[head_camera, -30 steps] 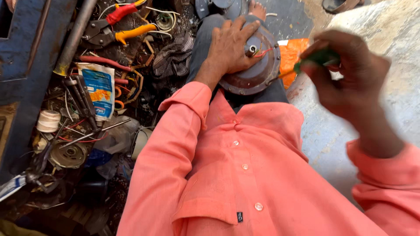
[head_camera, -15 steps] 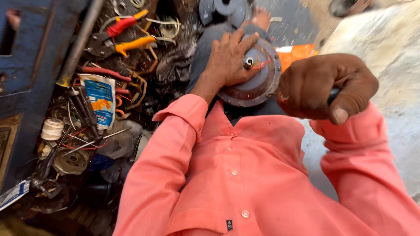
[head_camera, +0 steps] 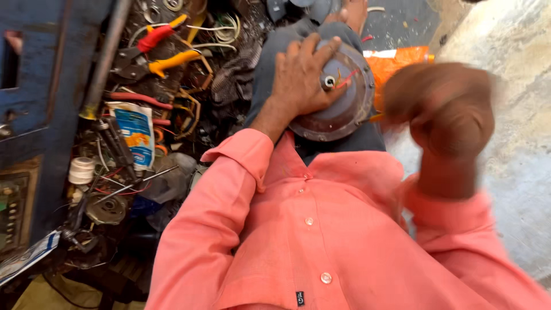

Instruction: The person disassembles and repairs a ceiling fan motor assembly by hand and using a screwdriver to remove and replace screws.

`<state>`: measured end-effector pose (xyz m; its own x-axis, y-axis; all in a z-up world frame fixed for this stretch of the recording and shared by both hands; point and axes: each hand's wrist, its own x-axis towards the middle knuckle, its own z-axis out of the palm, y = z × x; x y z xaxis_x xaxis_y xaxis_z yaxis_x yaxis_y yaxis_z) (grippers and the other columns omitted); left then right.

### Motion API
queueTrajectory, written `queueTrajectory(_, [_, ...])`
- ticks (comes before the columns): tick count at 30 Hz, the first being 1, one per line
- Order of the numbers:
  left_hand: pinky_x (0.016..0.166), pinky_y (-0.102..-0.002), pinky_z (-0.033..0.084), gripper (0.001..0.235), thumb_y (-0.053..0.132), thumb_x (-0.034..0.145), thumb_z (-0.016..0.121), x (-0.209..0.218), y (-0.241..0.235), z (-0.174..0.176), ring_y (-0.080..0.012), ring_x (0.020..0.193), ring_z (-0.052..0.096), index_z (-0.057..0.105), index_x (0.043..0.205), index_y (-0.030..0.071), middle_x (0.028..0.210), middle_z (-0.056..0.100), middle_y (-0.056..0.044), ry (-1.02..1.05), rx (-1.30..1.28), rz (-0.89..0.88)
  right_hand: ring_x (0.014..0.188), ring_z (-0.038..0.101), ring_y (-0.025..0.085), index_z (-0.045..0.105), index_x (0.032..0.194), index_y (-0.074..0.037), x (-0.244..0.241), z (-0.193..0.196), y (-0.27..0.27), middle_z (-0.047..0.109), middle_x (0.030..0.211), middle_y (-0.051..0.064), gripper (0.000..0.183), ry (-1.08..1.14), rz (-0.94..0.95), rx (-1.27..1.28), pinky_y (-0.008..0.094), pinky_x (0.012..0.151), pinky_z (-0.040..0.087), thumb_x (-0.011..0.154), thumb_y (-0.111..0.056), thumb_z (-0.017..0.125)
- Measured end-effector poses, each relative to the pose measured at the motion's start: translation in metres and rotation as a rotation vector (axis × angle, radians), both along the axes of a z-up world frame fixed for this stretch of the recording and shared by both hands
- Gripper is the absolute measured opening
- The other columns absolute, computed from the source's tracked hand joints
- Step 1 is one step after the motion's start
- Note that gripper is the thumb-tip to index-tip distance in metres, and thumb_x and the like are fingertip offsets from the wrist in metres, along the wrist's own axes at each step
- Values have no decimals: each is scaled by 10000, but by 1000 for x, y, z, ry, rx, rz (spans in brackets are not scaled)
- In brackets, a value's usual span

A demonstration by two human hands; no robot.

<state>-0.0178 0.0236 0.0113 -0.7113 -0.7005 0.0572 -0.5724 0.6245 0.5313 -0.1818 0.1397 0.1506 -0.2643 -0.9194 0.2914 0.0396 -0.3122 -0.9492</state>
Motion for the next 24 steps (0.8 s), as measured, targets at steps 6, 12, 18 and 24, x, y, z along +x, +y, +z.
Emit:
queueTrajectory(6, [880,-516,454,815,625,798,809,0,10,-18,-348,1153,559,565,1449,200,1391,543,-142,23,6,-8,520,476,259,483,655,-64,-2,47,-66,478,617,88,499,-290,1126,-159,404,503,368,1065,-316,615])
queueTrajectory(12, [889,-511,449,790,620,823,804,1,7,-29,-338,1159,556,562,1453,210,1397,541,-131,-25,13,1,544,477,237,491,692,-72,-10,-20,-18,475,633,65,463,-159,259,-159,386,530,377,1080,-304,594])
queueTrajectory(18, [858,-513,451,782,608,805,801,-3,6,-12,-353,1152,556,572,1435,205,1381,543,-148,0,-18,15,597,529,244,500,788,-72,6,-24,12,511,696,81,402,24,-411,-106,369,578,443,1118,-281,595])
queueTrajectory(24, [909,-524,462,804,613,823,798,4,16,-6,-367,1201,550,549,1469,205,1402,538,-154,56,16,8,594,564,233,535,772,-99,-18,32,-50,531,706,56,388,-380,1117,-184,363,573,464,1122,-254,600])
